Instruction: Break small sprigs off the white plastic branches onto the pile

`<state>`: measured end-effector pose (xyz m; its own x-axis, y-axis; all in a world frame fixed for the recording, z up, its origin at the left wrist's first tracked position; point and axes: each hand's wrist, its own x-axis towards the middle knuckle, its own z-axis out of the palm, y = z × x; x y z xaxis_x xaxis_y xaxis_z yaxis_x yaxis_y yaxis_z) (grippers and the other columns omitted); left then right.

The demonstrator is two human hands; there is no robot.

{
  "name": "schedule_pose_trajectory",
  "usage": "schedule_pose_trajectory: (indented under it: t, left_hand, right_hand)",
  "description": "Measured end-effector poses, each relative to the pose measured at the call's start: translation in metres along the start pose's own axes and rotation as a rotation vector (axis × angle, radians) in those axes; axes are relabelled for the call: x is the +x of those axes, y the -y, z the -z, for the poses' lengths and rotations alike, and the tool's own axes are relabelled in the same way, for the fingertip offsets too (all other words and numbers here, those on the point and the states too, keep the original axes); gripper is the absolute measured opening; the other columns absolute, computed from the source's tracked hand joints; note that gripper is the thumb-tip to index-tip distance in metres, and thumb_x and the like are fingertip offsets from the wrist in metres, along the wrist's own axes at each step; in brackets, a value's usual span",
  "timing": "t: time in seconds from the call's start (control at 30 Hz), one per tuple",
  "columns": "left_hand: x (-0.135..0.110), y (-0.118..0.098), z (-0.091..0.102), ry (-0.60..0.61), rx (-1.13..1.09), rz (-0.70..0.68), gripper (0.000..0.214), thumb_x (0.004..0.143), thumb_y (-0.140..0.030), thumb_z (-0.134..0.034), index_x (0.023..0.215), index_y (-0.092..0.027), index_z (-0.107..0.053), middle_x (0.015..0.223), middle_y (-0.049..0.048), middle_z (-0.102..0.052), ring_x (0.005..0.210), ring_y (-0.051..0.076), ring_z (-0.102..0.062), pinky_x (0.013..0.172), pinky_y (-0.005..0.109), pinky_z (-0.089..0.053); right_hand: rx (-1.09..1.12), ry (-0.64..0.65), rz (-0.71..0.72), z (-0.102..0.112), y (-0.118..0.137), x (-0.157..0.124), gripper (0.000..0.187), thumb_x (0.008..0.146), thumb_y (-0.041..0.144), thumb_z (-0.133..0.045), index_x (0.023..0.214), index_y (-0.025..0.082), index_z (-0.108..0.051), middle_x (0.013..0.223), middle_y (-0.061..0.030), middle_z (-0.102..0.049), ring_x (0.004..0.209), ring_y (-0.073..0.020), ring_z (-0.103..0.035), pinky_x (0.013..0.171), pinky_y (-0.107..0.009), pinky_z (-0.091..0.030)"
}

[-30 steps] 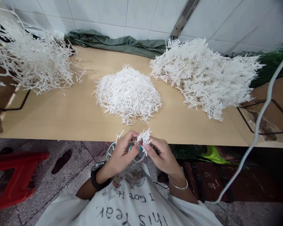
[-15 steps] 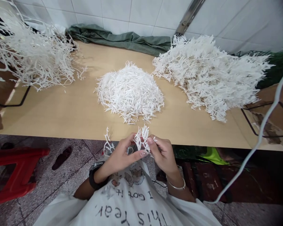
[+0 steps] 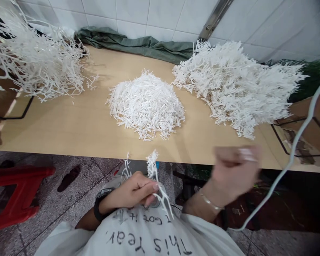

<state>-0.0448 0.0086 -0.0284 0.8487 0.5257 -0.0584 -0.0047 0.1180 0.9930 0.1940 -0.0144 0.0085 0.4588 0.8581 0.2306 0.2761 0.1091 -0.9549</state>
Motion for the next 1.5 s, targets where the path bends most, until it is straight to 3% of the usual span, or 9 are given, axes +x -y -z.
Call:
schedule_pose_trajectory:
  t: [0.13, 0.33, 0.47, 0.57, 0.67, 0.87, 1.03, 1.23, 1.5]
  left_hand:
    - [-0.014, 0.009, 0.007, -0.209, 0.005, 0.034, 0.055, 0.096, -0.046, -0.033, 0.056, -0.014, -0.051, 0.038, -0.0059, -0.032, 0.034, 0.005, -0.028, 0.039, 0.019, -0.021]
    - [-0.005, -0.003, 0.007, -0.321, 0.296, -0.006, 0.046, 0.097, -0.040, -0.037, 0.068, -0.013, -0.062, 0.043, -0.0060, -0.036, 0.039, 0.005, -0.034, 0.045, 0.019, -0.028]
    - [-0.001, -0.007, 0.007, -0.391, 0.499, -0.063, 0.042, 0.097, -0.032, -0.039, 0.068, -0.013, -0.062, 0.046, -0.0054, -0.040, 0.042, 0.005, -0.037, 0.048, 0.019, -0.029]
    - [0.000, -0.006, 0.010, -0.511, 0.681, -0.152, 0.040, 0.095, -0.029, -0.041, 0.063, -0.014, -0.060, 0.046, -0.0044, -0.043, 0.042, 0.006, -0.038, 0.048, 0.020, -0.028]
    - [0.004, -0.003, 0.014, -0.542, 0.831, -0.222, 0.041, 0.094, -0.026, -0.042, 0.056, -0.014, -0.053, 0.046, -0.0038, -0.043, 0.043, 0.006, -0.037, 0.048, 0.022, -0.026]
    - [0.010, 0.000, 0.015, -0.527, 0.931, -0.322, 0.042, 0.091, -0.023, -0.046, 0.051, -0.016, -0.042, 0.044, -0.0049, -0.036, 0.042, 0.007, -0.029, 0.047, 0.024, -0.020]
    - [0.009, -0.001, 0.016, -0.501, 0.956, -0.388, 0.040, 0.091, -0.020, -0.046, 0.052, -0.015, -0.042, 0.043, -0.0048, -0.038, 0.041, 0.007, -0.030, 0.045, 0.024, -0.018]
    - [0.007, 0.001, 0.014, -0.443, 0.874, -0.449, 0.039, 0.092, -0.017, -0.042, 0.053, -0.016, -0.040, 0.045, -0.0048, -0.036, 0.042, 0.007, -0.029, 0.046, 0.024, -0.020]
    - [0.004, 0.000, 0.013, -0.503, 0.731, -0.606, 0.037, 0.090, -0.011, -0.040, 0.054, -0.018, -0.033, 0.045, -0.0043, -0.034, 0.043, 0.009, -0.025, 0.046, 0.026, -0.019]
  right_hand:
    - [0.128, -0.548, 0.290, 0.027, 0.008, 0.028, 0.046, 0.084, 0.049, -0.050, 0.052, 0.024, -0.027, 0.052, 0.0036, -0.016, 0.045, -0.0119, -0.008, 0.048, -0.033, -0.006]
    - [-0.083, 0.084, 0.143, -0.016, -0.014, 0.071, 0.028, 0.087, 0.043, -0.052, 0.071, 0.022, -0.045, 0.062, 0.0027, -0.036, 0.053, -0.0114, -0.035, 0.051, -0.029, -0.025]
    - [-0.610, 0.188, 0.270, -0.037, -0.027, 0.109, 0.010, 0.087, 0.030, -0.051, 0.084, 0.021, -0.048, 0.064, 0.0028, -0.044, 0.055, -0.0124, -0.040, 0.057, -0.030, -0.030]
    - [-0.727, 0.157, 0.391, -0.051, -0.023, 0.113, 0.012, 0.081, 0.022, -0.057, 0.091, 0.019, -0.051, 0.078, -0.0023, -0.052, 0.074, -0.0179, -0.049, 0.068, -0.032, -0.035]
    - [-0.542, 0.133, 0.465, -0.067, -0.012, 0.090, 0.008, 0.086, 0.027, -0.053, 0.087, 0.020, -0.050, 0.080, -0.0029, -0.052, 0.074, -0.0167, -0.048, 0.069, -0.032, -0.036]
    - [-0.027, 0.853, 0.312, -0.088, 0.016, 0.035, 0.037, 0.085, 0.055, -0.052, 0.076, 0.020, -0.046, 0.065, 0.0032, -0.042, 0.058, -0.0099, -0.039, 0.053, -0.025, -0.031]
    - [-0.076, 0.908, 0.124, -0.090, 0.017, 0.032, 0.035, 0.085, 0.038, -0.059, 0.065, 0.019, -0.038, 0.059, 0.0062, -0.031, 0.053, -0.0066, -0.029, 0.049, -0.023, -0.023]
    - [0.255, 1.037, -0.112, -0.086, 0.004, 0.036, 0.039, 0.090, 0.034, -0.052, 0.059, 0.019, -0.034, 0.057, 0.0068, -0.024, 0.049, -0.0053, -0.022, 0.045, -0.024, -0.018]
    - [0.478, 0.760, -0.229, -0.083, 0.001, 0.018, 0.039, 0.090, 0.032, -0.053, 0.058, 0.018, -0.037, 0.053, 0.0074, -0.025, 0.043, -0.0042, -0.021, 0.041, -0.022, -0.018]
